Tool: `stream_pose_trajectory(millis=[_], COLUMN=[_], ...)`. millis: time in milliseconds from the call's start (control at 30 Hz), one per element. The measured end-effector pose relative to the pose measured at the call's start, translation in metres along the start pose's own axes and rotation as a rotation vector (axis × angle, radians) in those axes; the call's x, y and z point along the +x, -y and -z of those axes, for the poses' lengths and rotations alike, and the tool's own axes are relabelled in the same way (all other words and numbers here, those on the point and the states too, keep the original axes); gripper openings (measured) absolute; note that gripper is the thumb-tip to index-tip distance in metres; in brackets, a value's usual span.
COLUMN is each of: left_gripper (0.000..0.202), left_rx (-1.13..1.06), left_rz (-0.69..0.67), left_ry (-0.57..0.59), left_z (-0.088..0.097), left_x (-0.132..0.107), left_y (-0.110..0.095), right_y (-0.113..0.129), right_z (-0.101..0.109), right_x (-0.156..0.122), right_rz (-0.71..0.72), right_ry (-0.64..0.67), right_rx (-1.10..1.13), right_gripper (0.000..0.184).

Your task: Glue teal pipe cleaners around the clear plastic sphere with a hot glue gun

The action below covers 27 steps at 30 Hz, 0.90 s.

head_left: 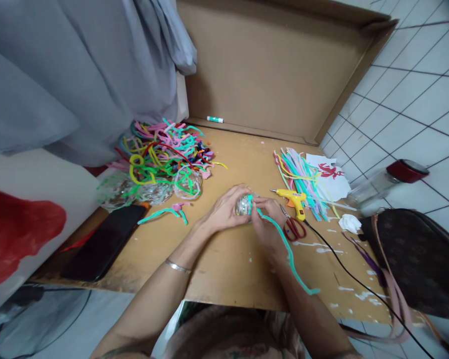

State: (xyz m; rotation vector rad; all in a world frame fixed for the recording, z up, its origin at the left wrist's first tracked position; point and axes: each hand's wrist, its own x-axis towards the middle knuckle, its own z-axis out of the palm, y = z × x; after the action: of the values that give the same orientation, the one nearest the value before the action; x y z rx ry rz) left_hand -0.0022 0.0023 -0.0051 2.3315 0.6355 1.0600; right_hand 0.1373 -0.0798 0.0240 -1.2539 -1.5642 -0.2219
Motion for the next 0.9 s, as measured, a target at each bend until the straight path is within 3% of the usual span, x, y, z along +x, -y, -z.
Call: stream_pose_trajectory(millis=[233, 567, 700, 900], left_gripper=[0.058, 0.057, 0.056, 0.057], left_rx=[-0.012, 0.017, 0.032, 0.035], left_rz=[0.060, 0.023, 0.021, 0.028], left_ry=[-0.016, 0.041, 0.046, 0.056], left_z=[0.001, 0.002, 0.002, 0.001], left_x=[0.000, 0.000, -0.001, -0.002], left_y=[-0.004, -0.001, 0.000, 0.002], right_y=[-0.002, 0.000, -0.006, -0.013], right_z=[0.000, 0.001, 0.001, 0.001], right_x=[0.000, 0.001, -0.003, -0.007], right_rz=[0.013, -0.020, -0.097, -0.117], right_ry=[0.013, 0.016, 0.114, 0.155], right_rx=[-0.020, -0.030, -0.094, -0.125], right_gripper=[0.014, 0.014, 0.012, 0.014])
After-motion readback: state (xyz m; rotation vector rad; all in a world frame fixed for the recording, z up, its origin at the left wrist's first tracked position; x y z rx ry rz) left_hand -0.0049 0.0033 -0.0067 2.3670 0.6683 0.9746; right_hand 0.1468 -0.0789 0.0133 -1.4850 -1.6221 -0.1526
